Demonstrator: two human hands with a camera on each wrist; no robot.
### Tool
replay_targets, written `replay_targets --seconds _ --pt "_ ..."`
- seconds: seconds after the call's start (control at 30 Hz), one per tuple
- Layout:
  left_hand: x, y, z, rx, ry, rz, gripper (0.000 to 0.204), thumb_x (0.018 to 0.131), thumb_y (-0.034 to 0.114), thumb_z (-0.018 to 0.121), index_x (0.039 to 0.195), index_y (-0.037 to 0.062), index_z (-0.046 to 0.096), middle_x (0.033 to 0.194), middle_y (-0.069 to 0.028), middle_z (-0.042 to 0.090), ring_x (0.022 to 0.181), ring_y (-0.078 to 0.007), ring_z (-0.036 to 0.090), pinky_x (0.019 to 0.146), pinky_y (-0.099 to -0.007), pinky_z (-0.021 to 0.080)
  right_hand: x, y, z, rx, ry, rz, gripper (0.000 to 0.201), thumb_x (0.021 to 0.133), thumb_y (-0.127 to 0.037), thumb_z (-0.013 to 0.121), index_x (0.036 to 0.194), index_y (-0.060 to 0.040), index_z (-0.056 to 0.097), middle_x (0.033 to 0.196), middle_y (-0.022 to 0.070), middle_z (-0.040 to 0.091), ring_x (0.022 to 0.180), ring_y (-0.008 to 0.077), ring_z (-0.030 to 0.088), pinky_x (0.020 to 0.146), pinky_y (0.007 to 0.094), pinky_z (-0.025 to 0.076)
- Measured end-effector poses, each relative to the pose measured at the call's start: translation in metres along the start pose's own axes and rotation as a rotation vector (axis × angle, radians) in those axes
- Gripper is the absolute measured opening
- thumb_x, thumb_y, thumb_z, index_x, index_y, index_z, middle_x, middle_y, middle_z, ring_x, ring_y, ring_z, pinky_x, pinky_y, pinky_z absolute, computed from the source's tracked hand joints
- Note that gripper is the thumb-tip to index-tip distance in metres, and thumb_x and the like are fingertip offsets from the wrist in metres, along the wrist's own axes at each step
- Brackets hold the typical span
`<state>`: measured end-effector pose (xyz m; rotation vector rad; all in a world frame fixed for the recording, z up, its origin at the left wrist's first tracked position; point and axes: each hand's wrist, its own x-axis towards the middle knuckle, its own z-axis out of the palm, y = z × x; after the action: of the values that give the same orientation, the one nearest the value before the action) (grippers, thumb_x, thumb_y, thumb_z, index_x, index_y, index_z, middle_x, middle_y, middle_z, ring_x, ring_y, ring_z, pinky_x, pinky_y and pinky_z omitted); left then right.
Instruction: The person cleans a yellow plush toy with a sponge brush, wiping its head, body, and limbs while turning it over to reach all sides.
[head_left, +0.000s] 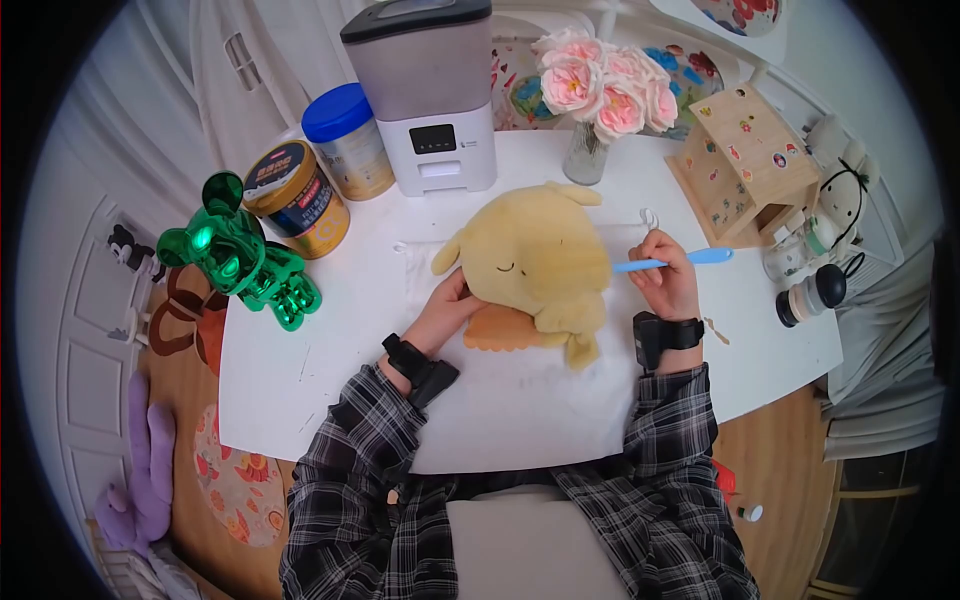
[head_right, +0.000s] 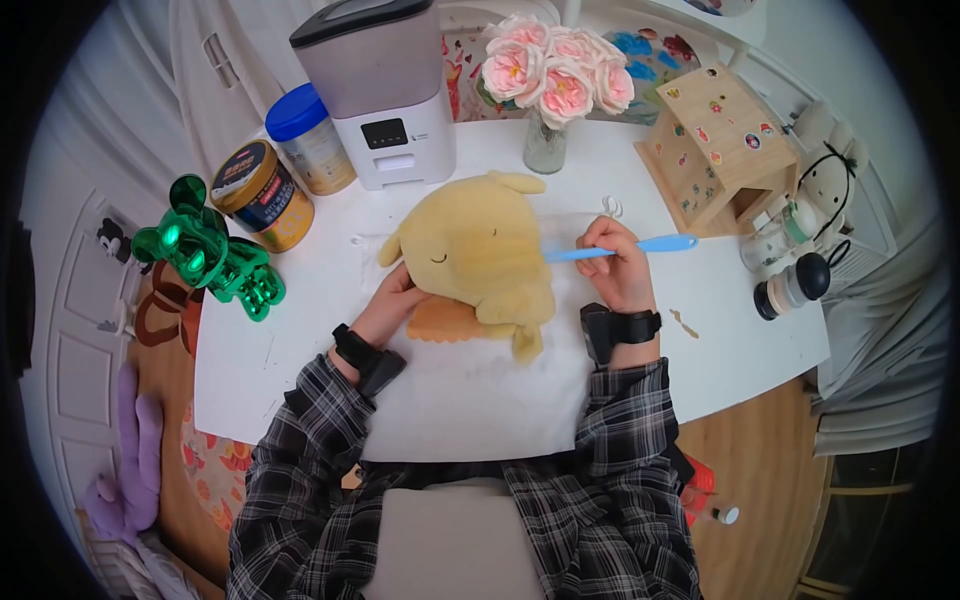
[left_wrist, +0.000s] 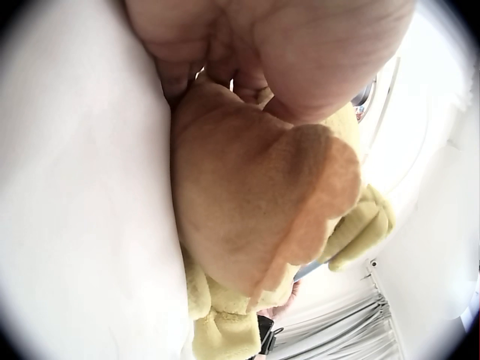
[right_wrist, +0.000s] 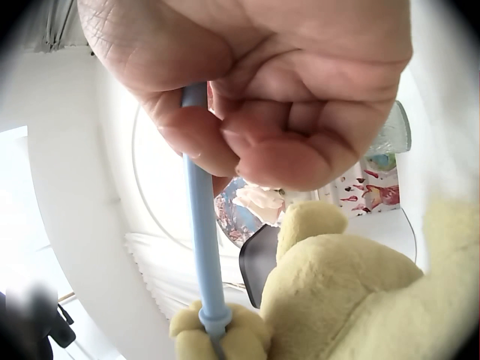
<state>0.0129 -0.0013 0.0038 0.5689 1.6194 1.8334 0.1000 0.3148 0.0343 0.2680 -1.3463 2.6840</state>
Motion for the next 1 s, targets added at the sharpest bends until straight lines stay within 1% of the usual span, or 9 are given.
replay_targets --seconds 0.17,0.27,0.37,0.47,0.57,0.67,0.77,0.87,1.0 --pt "0.001 -0.002 -0.001 -0.011 0.006 -0.005 0.044 0.092 0.01 0.056 0.133 0.0039 0.045 0.128 -0.0037 0.054 0.117 -0.0137 0.051 0.1 -0.0282 0.039 -0.004 -0.005 -0.009 -0.017 -0.063 -0.05 0.013 0.085 -0.01 0.048 0.077 -0.0006 0.052 0.047 -0.0023 0.033 0.05 0.0096 0.035 0.049 0.0229 0.03" --pt "0.001 -0.004 -0.003 0.004 0.006 -0.002 0.043 0.091 0.01 0.056 0.133 0.0039 0.045 0.128 -0.0037 0.055 0.117 -0.0136 0.051 0.1 -0.0283 0.039 -0.002 -0.006 0.002 0.158 0.018 -0.132 0.013 0.085 -0.011 0.049 0.077 -0.0011 0.052 0.05 -0.0018 0.036 0.052 0.0094 0.035 0.051 0.0238 0.031" --pt "0.0 -0.001 -0.001 0.005 0.014 -0.003 0.043 0.091 0.01 0.057 0.132 0.0039 0.046 0.127 -0.0036 0.055 0.117 -0.0135 0.051 0.1 -0.0283 0.039 -0.001 -0.003 0.02 0.152 0.176 -0.111 0.013 0.086 -0.012 0.049 0.078 -0.0016 0.052 0.055 -0.0012 0.038 0.054 0.0092 0.036 0.052 0.0249 0.032" --pt "0.001 0.0 0.001 -0.007 0.015 -0.006 0.042 0.091 0.01 0.057 0.132 0.004 0.046 0.127 -0.0035 0.055 0.117 -0.0135 0.051 0.1 -0.0282 0.039 0.001 0.0 0.022 -0.011 0.173 -0.067 0.012 0.085 -0.012 0.05 0.079 -0.0016 0.053 0.059 -0.0004 0.04 0.056 0.0102 0.038 0.053 0.0257 0.033" --pt "0.0 0.001 0.001 -0.002 0.016 -0.007 0.042 0.091 0.01 0.057 0.132 0.004 0.046 0.127 -0.0033 0.055 0.117 -0.0136 0.051 0.1 -0.0282 0.039 0.001 0.0 0.0 0.026 0.034 -0.038 0.012 0.084 -0.012 0.05 0.08 -0.0012 0.053 0.057 0.0007 0.042 0.057 0.0117 0.04 0.053 0.0257 0.033" --pt "0.0 0.0 0.0 0.012 0.015 -0.002 0.043 0.092 0.012 0.058 0.132 0.0041 0.045 0.127 -0.0032 0.055 0.115 -0.013 0.052 0.099 -0.0282 0.04 -0.002 -0.003 -0.014 -0.174 -0.053 0.007 0.012 0.083 -0.013 0.051 0.079 -0.0016 0.053 0.054 0.0006 0.04 0.058 0.0128 0.041 0.053 0.0256 0.034" --pt "0.0 -0.001 -0.001 0.016 0.019 -0.007 0.044 0.092 0.014 0.058 0.132 0.0039 0.045 0.126 -0.0034 0.056 0.115 -0.0129 0.053 0.098 -0.0283 0.041 -0.002 -0.001 -0.011 -0.162 -0.044 -0.02 0.013 0.083 -0.013 0.05 0.078 -0.0011 0.053 0.051 0.0006 0.038 0.057 0.0128 0.041 0.053 0.0253 0.034" --pt "0.001 0.0 0.0 0.024 0.014 0.01 0.044 0.092 0.014 0.058 0.132 0.0033 0.045 0.126 -0.0041 0.055 0.114 -0.0133 0.053 0.098 -0.0284 0.041 -0.001 -0.002 0.005 0.069 0.027 -0.111 0.013 0.083 -0.012 0.049 0.077 -0.0003 0.052 0.052 0.0011 0.039 0.056 0.013 0.041 0.052 0.0252 0.034" --pt "0.0 0.007 0.005 0.072 -0.004 0.02 0.045 0.094 0.014 0.055 0.135 0.0032 0.041 0.131 -0.0046 0.052 0.119 -0.014 0.05 0.101 -0.0285 0.039 0.002 0.003 0.014 0.037 0.133 -0.055 0.014 0.083 -0.011 0.048 0.079 0.0009 0.054 0.056 0.0032 0.045 0.057 0.0135 0.044 0.054 0.0255 0.038"
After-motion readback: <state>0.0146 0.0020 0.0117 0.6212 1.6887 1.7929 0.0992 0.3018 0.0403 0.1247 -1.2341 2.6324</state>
